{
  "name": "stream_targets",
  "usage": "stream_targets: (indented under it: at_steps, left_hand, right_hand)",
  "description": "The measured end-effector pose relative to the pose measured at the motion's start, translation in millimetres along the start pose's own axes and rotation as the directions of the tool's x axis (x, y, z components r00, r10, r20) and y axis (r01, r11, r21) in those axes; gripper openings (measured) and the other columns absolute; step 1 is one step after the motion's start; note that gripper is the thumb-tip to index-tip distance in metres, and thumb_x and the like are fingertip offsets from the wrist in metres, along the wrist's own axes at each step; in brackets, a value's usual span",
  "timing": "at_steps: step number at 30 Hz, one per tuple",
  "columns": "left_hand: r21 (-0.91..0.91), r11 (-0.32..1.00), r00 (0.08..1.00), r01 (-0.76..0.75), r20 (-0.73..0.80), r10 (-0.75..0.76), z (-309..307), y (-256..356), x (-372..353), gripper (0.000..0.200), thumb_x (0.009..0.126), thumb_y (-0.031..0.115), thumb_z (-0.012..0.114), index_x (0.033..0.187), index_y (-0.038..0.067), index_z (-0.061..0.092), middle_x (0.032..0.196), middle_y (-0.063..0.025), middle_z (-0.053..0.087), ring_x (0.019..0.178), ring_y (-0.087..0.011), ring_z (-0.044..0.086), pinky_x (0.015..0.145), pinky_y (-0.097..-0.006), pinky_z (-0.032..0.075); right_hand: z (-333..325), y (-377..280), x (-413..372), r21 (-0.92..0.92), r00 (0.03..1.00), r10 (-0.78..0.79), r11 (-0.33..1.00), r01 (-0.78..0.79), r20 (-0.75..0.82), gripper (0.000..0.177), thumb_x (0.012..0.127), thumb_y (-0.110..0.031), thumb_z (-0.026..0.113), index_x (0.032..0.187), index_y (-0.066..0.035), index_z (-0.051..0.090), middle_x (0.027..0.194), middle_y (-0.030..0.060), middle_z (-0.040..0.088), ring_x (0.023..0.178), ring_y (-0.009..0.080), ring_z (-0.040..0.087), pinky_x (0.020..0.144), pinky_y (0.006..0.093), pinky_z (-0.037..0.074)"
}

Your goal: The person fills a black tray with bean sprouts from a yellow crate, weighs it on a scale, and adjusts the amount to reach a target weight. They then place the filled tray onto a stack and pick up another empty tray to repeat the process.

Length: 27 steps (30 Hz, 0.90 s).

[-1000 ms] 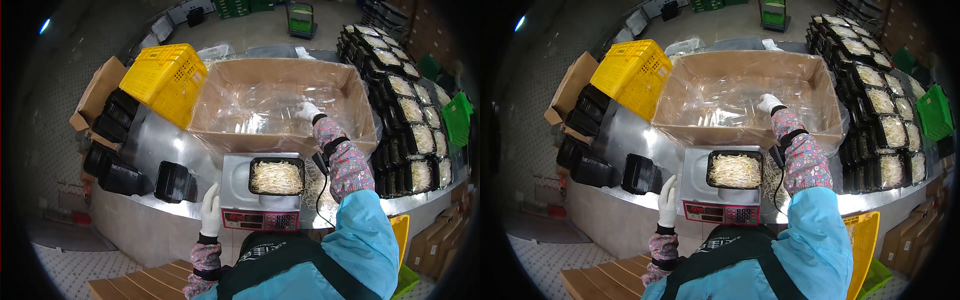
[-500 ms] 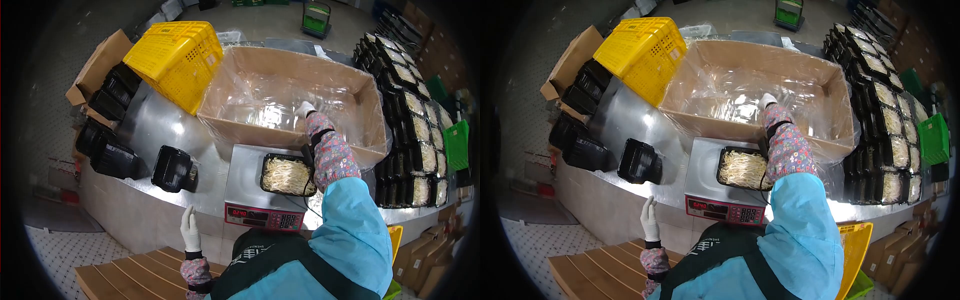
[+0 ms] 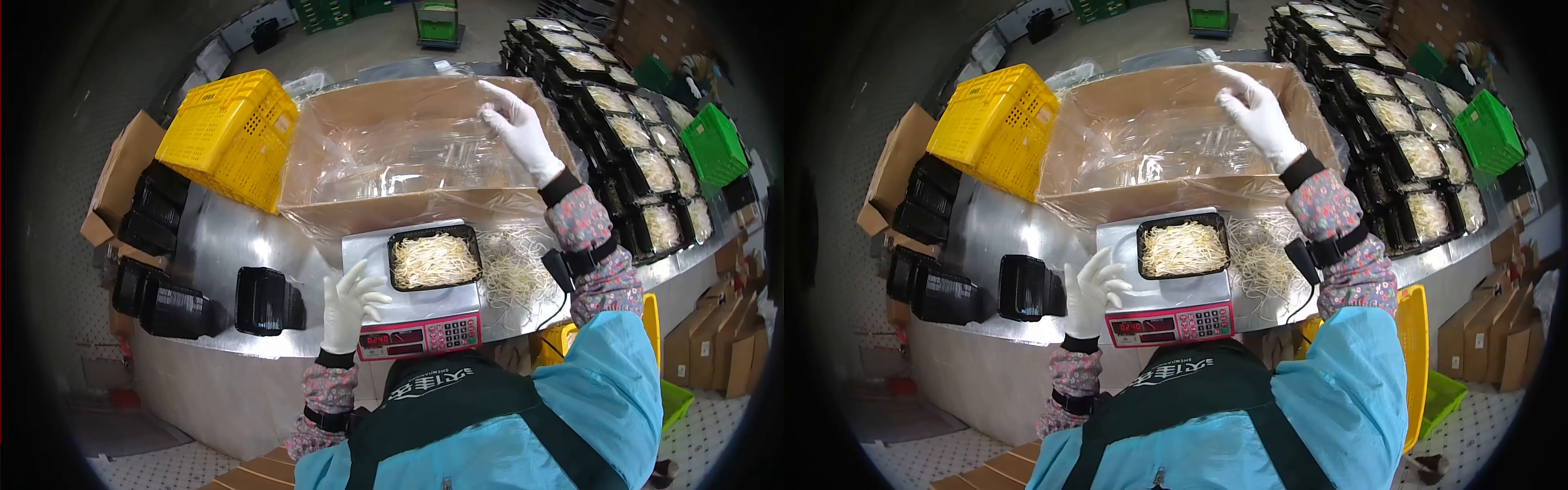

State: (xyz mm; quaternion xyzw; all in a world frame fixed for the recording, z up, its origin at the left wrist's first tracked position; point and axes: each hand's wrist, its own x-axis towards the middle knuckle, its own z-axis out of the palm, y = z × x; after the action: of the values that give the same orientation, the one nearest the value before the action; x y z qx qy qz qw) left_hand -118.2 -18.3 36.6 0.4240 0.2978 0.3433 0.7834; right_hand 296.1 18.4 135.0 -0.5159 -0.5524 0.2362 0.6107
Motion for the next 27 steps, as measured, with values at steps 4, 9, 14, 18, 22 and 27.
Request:
stream_targets:
  at_steps: [4,9,14,18,22,27]
  left_hand:
    - [-0.267,0.950,0.978,0.165,0.170,-0.122,28.0,24.9,24.4,0.114,0.082,0.088,0.025,0.151,-0.002,0.025,0.122,-0.0200,0.062,0.082,-0.0230,0.069,0.041,-0.0246,0.047]
    - [-0.069,0.990,0.986,0.120,0.123,-0.111,33.0,21.2,31.4,0.080,0.096,0.053,0.047,0.152,0.000,0.025,0.124,-0.0166,0.060,0.074,-0.0182,0.067,0.043,-0.0233,0.048]
    - [0.269,0.962,0.997,-0.051,0.075,0.032,61.0,-13.4,13.6,0.075,0.089,0.002,0.053,0.154,-0.001,0.015,0.116,-0.0171,0.058,0.076,-0.0182,0.068,0.054,-0.0218,0.055]
    - [0.228,0.966,0.986,-0.125,0.135,0.096,64.4,-50.9,14.5,0.087,0.082,-0.012,0.049,0.156,0.005,0.009,0.110,-0.0154,0.057,0.078,-0.0191,0.069,0.057,-0.0234,0.057]
    - [0.563,0.764,0.942,-0.315,0.088,0.323,38.8,-67.4,62.2,0.064,0.088,-0.004,0.059,0.148,0.002,0.038,0.085,-0.0029,0.059,0.067,-0.0097,0.059,0.060,-0.0196,0.048]
    - [0.994,0.060,0.810,-0.097,0.044,0.585,21.0,-50.5,96.9,0.029,0.095,0.021,0.062,0.115,0.000,0.068,0.086,-0.0043,0.065,0.077,-0.0126,0.058,0.076,-0.0307,0.048]
  right_hand:
    - [22.7,-86.2,-76.3,-0.206,0.786,-0.486,0.784,0.585,0.382,0.046,0.089,0.005,0.060,0.131,-0.012,0.061,0.101,0.0050,0.065,0.089,0.0230,0.063,0.079,0.0336,0.053]
    - [15.2,-72.0,-145.5,-0.128,0.632,-0.311,0.826,0.550,0.710,0.047,0.082,0.001,0.066,0.126,-0.014,0.065,0.114,0.0093,0.063,0.111,0.0294,0.059,0.097,0.0397,0.046]
    - [7.4,-37.4,-192.9,-0.100,0.952,0.085,0.993,-0.058,0.294,0.041,0.097,-0.019,0.061,0.138,-0.015,0.057,0.140,0.0135,0.054,0.133,0.0256,0.047,0.112,0.0354,0.035]
    - [30.9,16.9,-211.2,-0.157,0.906,0.405,0.909,-0.386,0.119,0.045,0.098,-0.023,0.058,0.142,-0.014,0.050,0.128,0.0168,0.063,0.116,0.0301,0.062,0.098,0.0368,0.047]
    - [44.0,60.9,-194.0,-0.498,0.969,0.244,0.845,-0.192,0.040,0.036,0.100,-0.031,0.053,0.131,-0.014,0.058,0.105,0.0215,0.069,0.096,0.0366,0.067,0.082,0.0442,0.053]
    - [71.5,101.2,-164.6,-0.660,0.951,0.309,0.719,-0.218,0.024,0.037,0.099,-0.039,0.051,0.120,-0.012,0.064,0.101,0.0199,0.070,0.096,0.0370,0.067,0.083,0.0465,0.051]
